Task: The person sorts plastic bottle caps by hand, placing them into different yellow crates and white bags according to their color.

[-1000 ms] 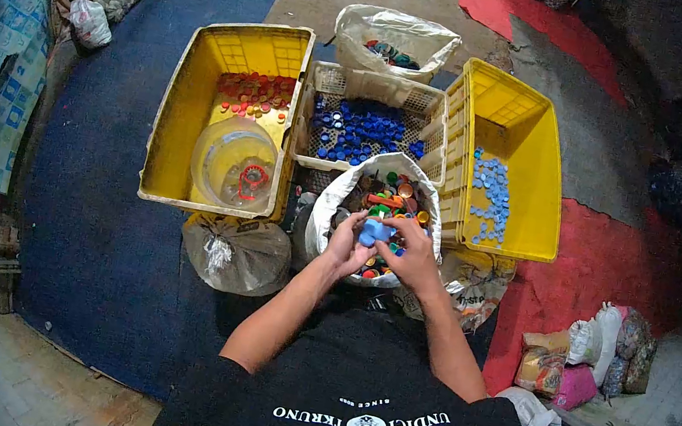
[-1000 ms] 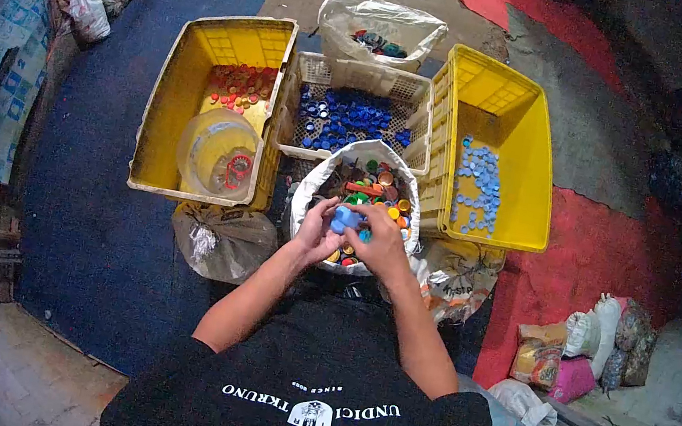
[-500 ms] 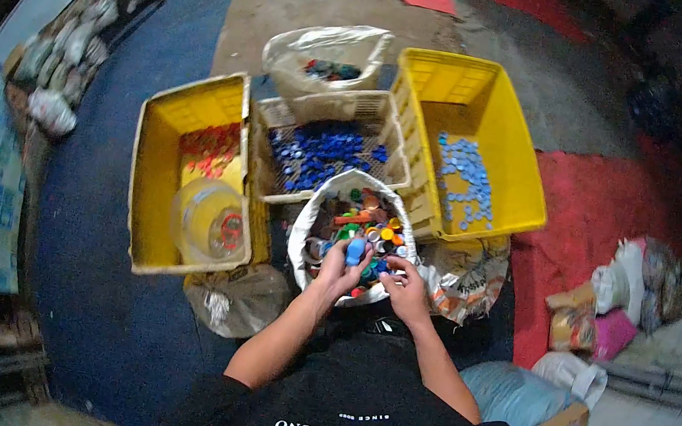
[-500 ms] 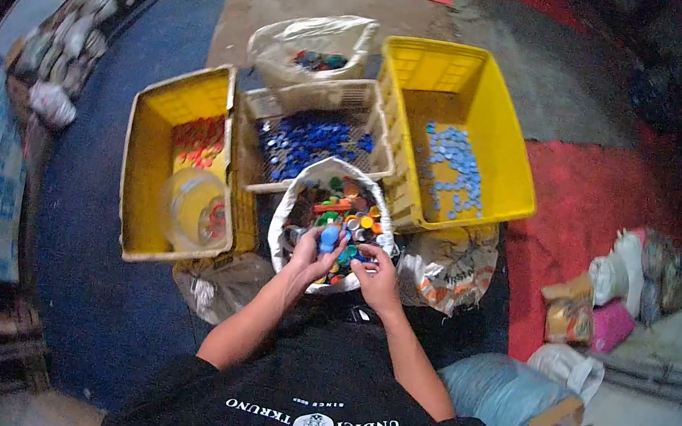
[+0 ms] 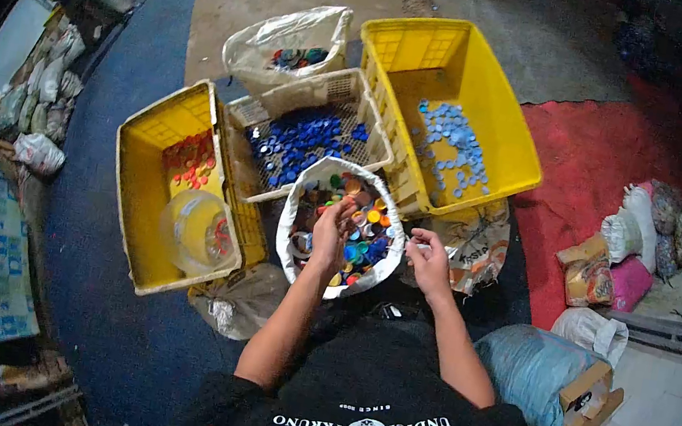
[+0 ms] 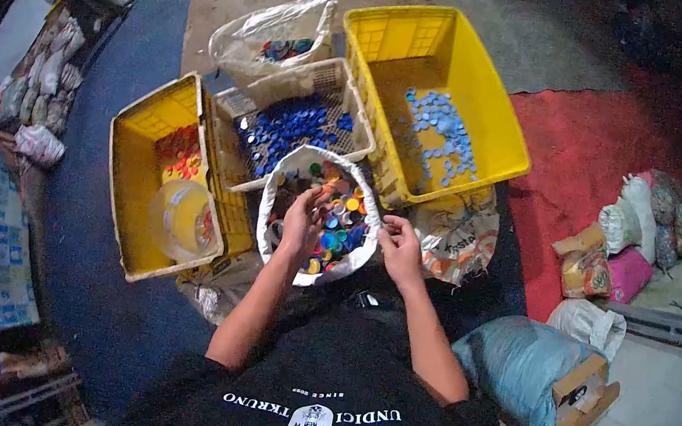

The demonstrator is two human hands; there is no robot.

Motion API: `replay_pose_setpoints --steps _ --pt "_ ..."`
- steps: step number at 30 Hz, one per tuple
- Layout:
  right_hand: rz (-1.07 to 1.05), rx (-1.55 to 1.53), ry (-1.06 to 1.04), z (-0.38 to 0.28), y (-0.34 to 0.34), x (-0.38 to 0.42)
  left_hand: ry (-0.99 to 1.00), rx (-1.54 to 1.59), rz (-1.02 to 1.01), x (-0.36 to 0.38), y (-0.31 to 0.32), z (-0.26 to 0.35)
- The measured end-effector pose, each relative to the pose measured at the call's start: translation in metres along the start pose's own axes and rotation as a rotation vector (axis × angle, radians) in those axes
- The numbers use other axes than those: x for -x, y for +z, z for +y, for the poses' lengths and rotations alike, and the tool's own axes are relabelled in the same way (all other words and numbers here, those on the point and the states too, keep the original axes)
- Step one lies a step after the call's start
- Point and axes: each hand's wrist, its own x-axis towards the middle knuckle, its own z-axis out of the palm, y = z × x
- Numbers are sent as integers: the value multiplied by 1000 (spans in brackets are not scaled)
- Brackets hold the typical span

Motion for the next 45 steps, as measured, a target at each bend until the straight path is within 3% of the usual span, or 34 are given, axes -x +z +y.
replay_pose_setpoints --steps 2,3,7,9,10,11,13,17,23,25,27,29,31,32,33,35,38,43,45 --pt "-44 132 -72 6 7 -8 127 -301 179 16 -31 -7" --pt "-59 184 -94 8 12 -13 118 -342 148 31 -34 -4" --pt "-246 337 -139 17 37 -36 418 -1046 69 59 -50 -15" --pt "-468 1168 -363 28 49 -51 502 -1179 -14 64 -58 -25" --pt "-490 1292 -328 38 61 -56 529 -1225 -56 68 -60 -27" --pt "-499 1296 -332 46 64 -56 529 -1220 -47 72 -62 -30" --pt "-587 1576 -382 57 71 -55 438 -1567 -71 82 -63 -29" --pt "-616 1595 -350 79 77 -61 347 -1739 -73 92 -71 -30" --pt "-546 1434 -403 38 66 -43 333 -1654 -53 96 -69 -21" --pt "-445 1159 -542 17 65 -34 357 -1615 -53 92 -72 -25" --pt "-408 1043 -556 12 62 -31 517 -1467 -13 89 -75 -26" --pt "-380 833 -366 -9 64 -24 549 -1358 51 80 -72 -30" --pt "-393 766 -345 -11 66 -27 198 -568 56 70 -67 -27" --pt "-444 558 -100 -12 67 -28 37 -328 49 65 -67 -24" --pt "-487 346 144 -13 67 -28 39 -327 48 65 -62 -18" --pt "-512 320 145 -17 68 -26 143 -482 -84 72 -45 -2" --pt "-446 579 -223 -25 74 -19 200 -577 -75 68 -41 -1" --pt "-546 693 -357 -37 77 -13 269 -709 -50 71 -43 9" --pt "-572 486 -52 -41 81 -11 307 -732 -35 64 -55 0"
